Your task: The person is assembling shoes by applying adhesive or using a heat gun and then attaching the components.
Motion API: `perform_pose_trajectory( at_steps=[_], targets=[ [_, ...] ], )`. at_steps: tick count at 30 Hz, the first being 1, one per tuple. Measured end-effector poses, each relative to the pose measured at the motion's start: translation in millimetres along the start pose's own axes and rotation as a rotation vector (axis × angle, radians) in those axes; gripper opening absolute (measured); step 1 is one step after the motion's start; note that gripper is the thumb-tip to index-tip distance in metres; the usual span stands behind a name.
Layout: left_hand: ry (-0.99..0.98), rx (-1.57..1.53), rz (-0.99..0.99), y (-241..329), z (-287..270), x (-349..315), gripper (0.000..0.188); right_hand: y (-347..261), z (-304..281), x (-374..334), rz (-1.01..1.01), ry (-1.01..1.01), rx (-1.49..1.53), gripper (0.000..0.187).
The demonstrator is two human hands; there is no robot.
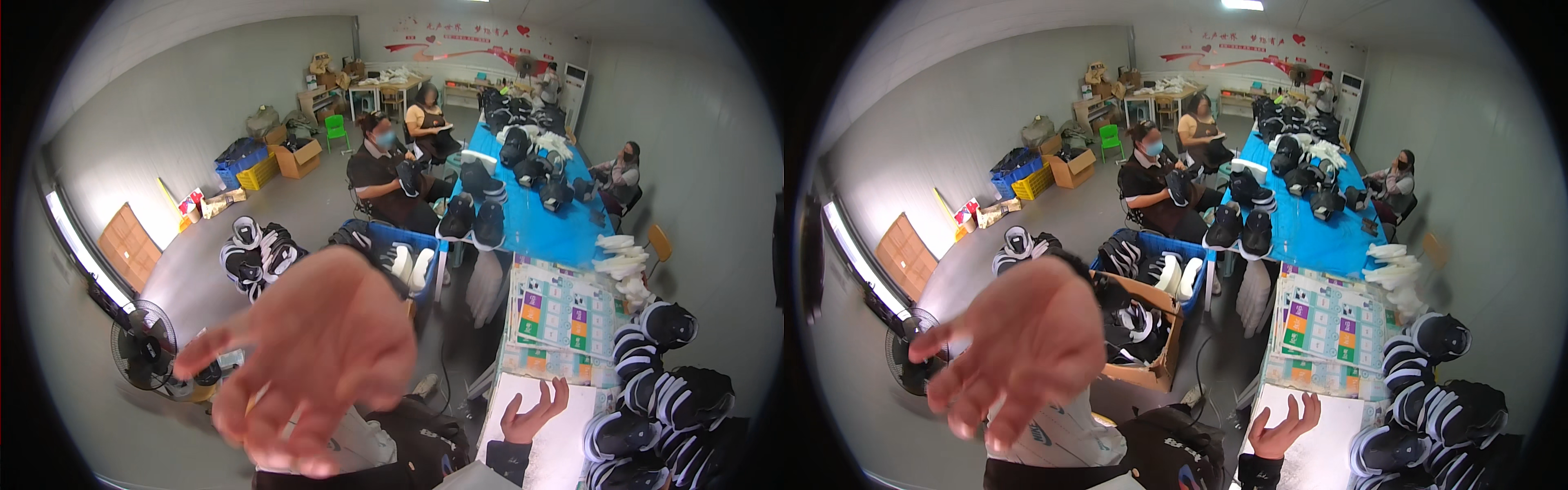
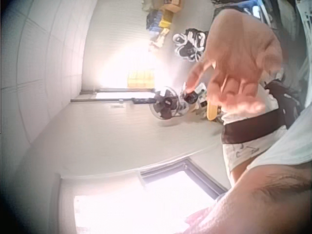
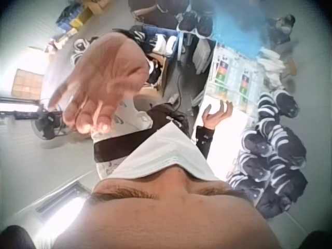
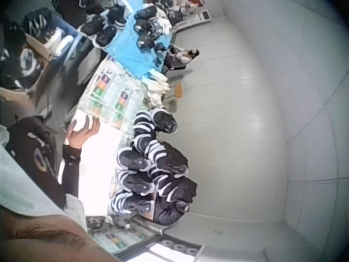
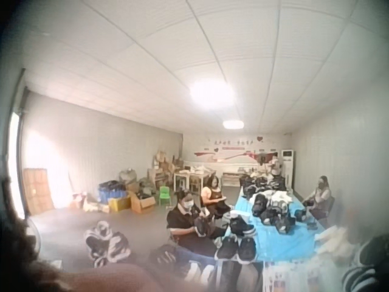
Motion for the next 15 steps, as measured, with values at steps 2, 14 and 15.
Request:
perform_pose_trajectory(
  at_steps=[2, 14, 15],
  targets=[
    [-0.082, -0.115, 0.073, 4, -8, 29, 0.049, 3, -11, -2, 0.017, 0.029, -0.031, 0.043],
    [-0.051, 0.09, -0.017, -22, -13, 20, 0.035, 0, -51, -11, 0.069, 0.133, -0.084, 0.043],
    [-0.213, 0.109, -0.138, -46, 0, -9, 0.036, 1, -55, -11, 0.081, 0.142, -0.092, 0.043]
  ],
)
Point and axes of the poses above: each hand's wrist, its own x-axis towards the middle knuckle, its own z-axis out of the palm, y = z × x, the point moved 9 cm from there along x, towards the middle knuckle, and after that the axes turned 6 degrees about -z, right-handed, at the moved point
